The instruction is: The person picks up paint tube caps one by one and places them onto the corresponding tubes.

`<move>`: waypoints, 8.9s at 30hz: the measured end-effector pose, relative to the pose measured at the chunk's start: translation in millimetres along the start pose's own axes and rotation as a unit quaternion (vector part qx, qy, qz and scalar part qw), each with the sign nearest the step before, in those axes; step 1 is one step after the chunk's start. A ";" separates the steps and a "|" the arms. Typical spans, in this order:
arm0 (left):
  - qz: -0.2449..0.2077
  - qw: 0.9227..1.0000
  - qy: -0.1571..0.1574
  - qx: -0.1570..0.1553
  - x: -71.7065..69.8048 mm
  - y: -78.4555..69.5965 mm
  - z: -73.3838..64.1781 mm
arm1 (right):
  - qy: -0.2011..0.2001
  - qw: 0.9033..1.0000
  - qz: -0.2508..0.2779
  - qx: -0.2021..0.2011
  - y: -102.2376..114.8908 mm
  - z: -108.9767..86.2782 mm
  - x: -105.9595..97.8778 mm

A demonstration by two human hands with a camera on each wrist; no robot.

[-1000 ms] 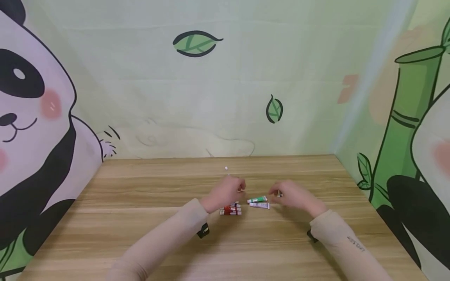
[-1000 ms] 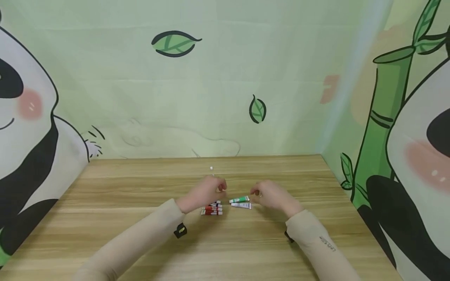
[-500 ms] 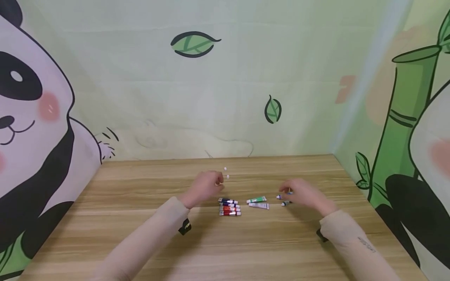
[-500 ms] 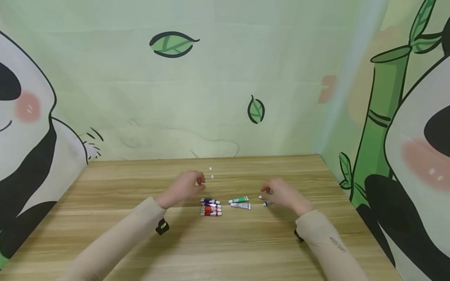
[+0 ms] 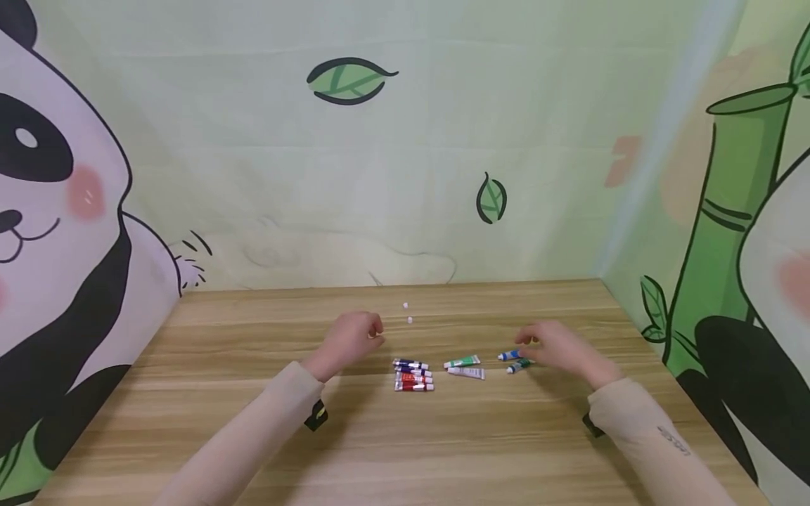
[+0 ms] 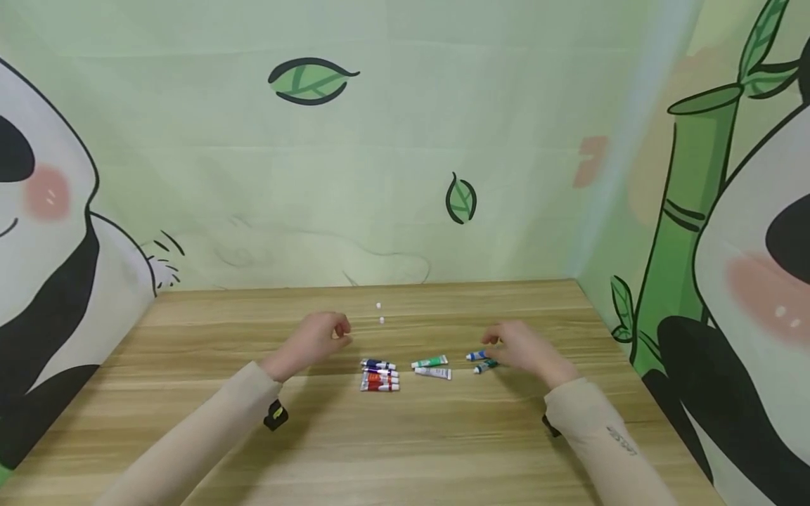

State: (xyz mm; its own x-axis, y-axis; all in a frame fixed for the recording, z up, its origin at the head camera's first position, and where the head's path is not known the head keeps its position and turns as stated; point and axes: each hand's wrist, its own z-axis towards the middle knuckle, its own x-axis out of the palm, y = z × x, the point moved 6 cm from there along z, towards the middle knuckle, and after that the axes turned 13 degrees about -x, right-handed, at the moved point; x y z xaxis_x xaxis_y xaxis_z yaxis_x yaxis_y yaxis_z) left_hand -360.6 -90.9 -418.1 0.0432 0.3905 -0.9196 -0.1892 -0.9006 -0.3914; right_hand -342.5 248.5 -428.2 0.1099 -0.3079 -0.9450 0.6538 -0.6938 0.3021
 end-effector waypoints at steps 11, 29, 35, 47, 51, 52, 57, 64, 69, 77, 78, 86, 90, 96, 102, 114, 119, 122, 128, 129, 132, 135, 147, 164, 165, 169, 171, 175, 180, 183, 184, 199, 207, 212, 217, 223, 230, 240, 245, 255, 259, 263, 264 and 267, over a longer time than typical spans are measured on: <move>0.001 1.000 0.008 -0.014 4.4 12.1 -4.4 | 0.033 0.999 0.001 0.020 -9.5 6.2 9.8; 0.002 1.000 0.006 -0.024 5.9 20.6 -6.6 | 0.076 0.996 0.031 0.029 -14.6 15.3 26.9; -0.001 1.000 0.013 -0.021 7.9 19.2 -2.3 | 0.074 0.996 0.036 0.021 -15.2 14.7 26.5; -0.014 0.999 0.042 0.007 24.1 0.7 27.7 | 0.060 0.998 0.022 0.012 -15.4 13.7 28.0; -0.021 0.999 0.046 0.015 30.6 -9.6 38.6 | 0.057 0.998 0.033 0.012 -16.3 13.0 28.9; -0.021 0.999 0.045 0.018 31.5 -12.3 41.3 | 0.056 0.998 0.034 0.014 -16.8 12.8 29.1; -0.017 0.999 0.046 0.018 36.6 -22.7 56.3 | 0.055 0.998 0.031 0.021 -18.6 11.9 29.9; 0.024 0.998 0.054 0.007 44.5 -31.0 73.9 | 0.053 0.998 0.018 0.014 -19.7 12.2 29.9; 0.048 0.997 0.054 0.006 50.5 -34.0 79.7 | 0.052 0.998 0.015 0.019 -21.1 11.9 30.4; 0.063 0.996 0.062 0.007 56.7 -34.1 83.8 | 0.052 0.998 0.016 0.020 -21.5 12.6 30.4; 0.062 0.996 0.062 0.009 56.6 -34.3 83.6 | 0.051 0.998 0.016 0.019 -21.5 12.5 30.5; 0.064 0.996 0.060 0.030 58.2 -35.8 84.0 | 0.054 0.998 0.016 0.035 -23.3 11.9 31.7; 0.063 0.996 0.061 0.023 63.3 -33.2 87.4 | 0.053 0.998 0.014 0.032 -22.3 12.2 31.6; 0.064 0.996 0.062 0.016 66.6 -31.9 90.5 | 0.047 0.998 0.014 0.026 -21.6 11.5 31.1; 0.061 0.996 0.063 0.019 61.9 -32.6 91.3 | 0.044 0.998 0.011 0.031 -20.4 12.4 31.9; 0.052 0.997 0.025 0.054 12.4 -41.6 96.4 | 0.045 0.998 0.000 0.039 -17.0 15.0 34.3; 0.047 0.997 0.030 0.049 -2.5 -39.8 97.7 | 0.045 0.999 0.003 0.027 -16.9 14.2 33.9; 0.043 0.998 0.024 0.047 -13.9 -38.1 98.1 | 0.033 0.999 0.026 0.026 -19.8 11.9 32.1; 0.048 0.998 0.006 0.044 -42.4 -29.9 92.0 | -0.003 0.997 0.077 0.029 -24.7 8.8 24.0; 0.050 0.998 0.005 0.044 -47.1 -28.5 89.9 | -0.008 0.997 0.076 0.031 -24.8 8.7 21.5; 0.051 0.998 -0.002 0.047 -61.1 -24.6 83.0 | -0.023 0.997 0.068 0.027 -23.1 9.3 10.8; 0.050 0.997 -0.007 0.050 -73.6 -22.1 75.9 | -0.032 0.997 0.063 0.018 -18.9 10.4 -2.3; 0.019 0.997 -0.045 0.067 -121.4 -13.2 35.0 | -0.066 0.998 0.008 -0.008 12.3 16.9 -59.1; -0.098 0.988 -0.095 0.066 -156.5 6.4 -46.2 | -0.110 0.992 -0.036 -0.055 60.6 8.2 -82.6; -0.102 0.988 -0.098 0.066 -156.8 6.5 -49.9 | -0.111 0.991 -0.039 -0.059 62.7 7.3 -82.6; -0.114 0.985 -0.110 0.066 -157.0 4.9 -58.8 | -0.119 0.989 -0.050 -0.069 69.2 4.2 -83.7; -0.122 0.984 -0.111 0.064 -156.0 3.7 -61.1 | -0.125 0.988 -0.054 -0.073 72.2 4.1 -84.6; -0.145 0.980 -0.114 0.070 -151.7 -0.1 -65.3 | -0.134 0.986 -0.054 -0.085 81.1 5.5 -85.9; -0.171 0.973 -0.130 0.084 -145.4 -8.3 -71.2 | -0.143 0.983 -0.053 -0.098 92.2 10.1 -85.7; -0.183 0.968 -0.144 0.093 -142.5 -15.3 -75.7 | -0.150 0.980 -0.058 -0.115 102.6 13.4 -87.4; -0.185 0.967 -0.149 0.096 -141.3 -17.8 -77.0 | -0.153 0.979 -0.059 -0.124 106.6 14.6 -87.9; -0.233 0.943 -0.179 0.155 -135.7 -53.0 -91.2 | -0.183 0.954 -0.063 -0.227 156.2 35.0 -96.0; -0.245 0.935 -0.177 0.185 -125.9 -70.5 -95.7 | -0.209 0.931 -0.044 -0.295 177.5 40.8 -98.7; -0.249 0.933 -0.163 0.201 -119.0 -79.3 -97.4 | -0.223 0.917 -0.038 -0.328 187.5 41.9 -99.5; -0.247 0.931 -0.161 0.215 -114.2 -86.3 -99.8 | -0.230 0.911 -0.038 -0.339 192.7 42.8 -98.7; -0.249 0.927 -0.167 0.225 -110.3 -89.2 -100.2 | -0.231 0.910 -0.037 -0.341 198.0 42.3 -97.4; -0.239 0.931 -0.166 0.223 -107.6 -89.4 -99.1 | -0.228 0.914 -0.035 -0.334 199.1 42.4 -96.4; -0.230 0.931 -0.157 0.236 -104.5 -90.9 -101.8 | -0.220 0.914 -0.038 -0.338 198.9 44.3 -91.5; -0.225 0.930 -0.160 0.242 -104.2 -91.2 -102.4 | -0.225 0.910 -0.041 -0.346 201.4 44.6 -91.9; -0.229 0.929 -0.164 0.241 -102.8 -90.9 -102.9 | -0.225 0.909 -0.029 -0.348 200.8 45.0 -91.2; -0.238 0.927 -0.172 0.234 -101.9 -90.1 -103.4 | -0.227 0.909 -0.008 -0.349 199.3 44.9 -90.8; -0.258 0.925 -0.172 0.218 -100.1 -88.8 -103.6 | -0.228 0.910 0.011 -0.347 197.4 44.8 -89.2; -0.262 0.926 -0.171 0.213 -99.6 -88.5 -103.7 | -0.229 0.909 0.012 -0.347 197.2 44.7 -88.8; -0.265 0.928 -0.166 0.205 -98.7 -87.9 -103.9 | -0.233 0.907 0.013 -0.350 197.1 44.3 -87.9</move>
State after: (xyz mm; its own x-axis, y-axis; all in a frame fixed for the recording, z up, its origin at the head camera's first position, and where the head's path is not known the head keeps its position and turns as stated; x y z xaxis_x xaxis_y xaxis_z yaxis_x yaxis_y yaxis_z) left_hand -246.3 -70.1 -296.6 -0.0555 0.8558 -0.5143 -0.5871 -0.4446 -0.6765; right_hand -256.4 110.1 -280.1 -0.0899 -0.6725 -0.7347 0.9888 -0.1485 0.0150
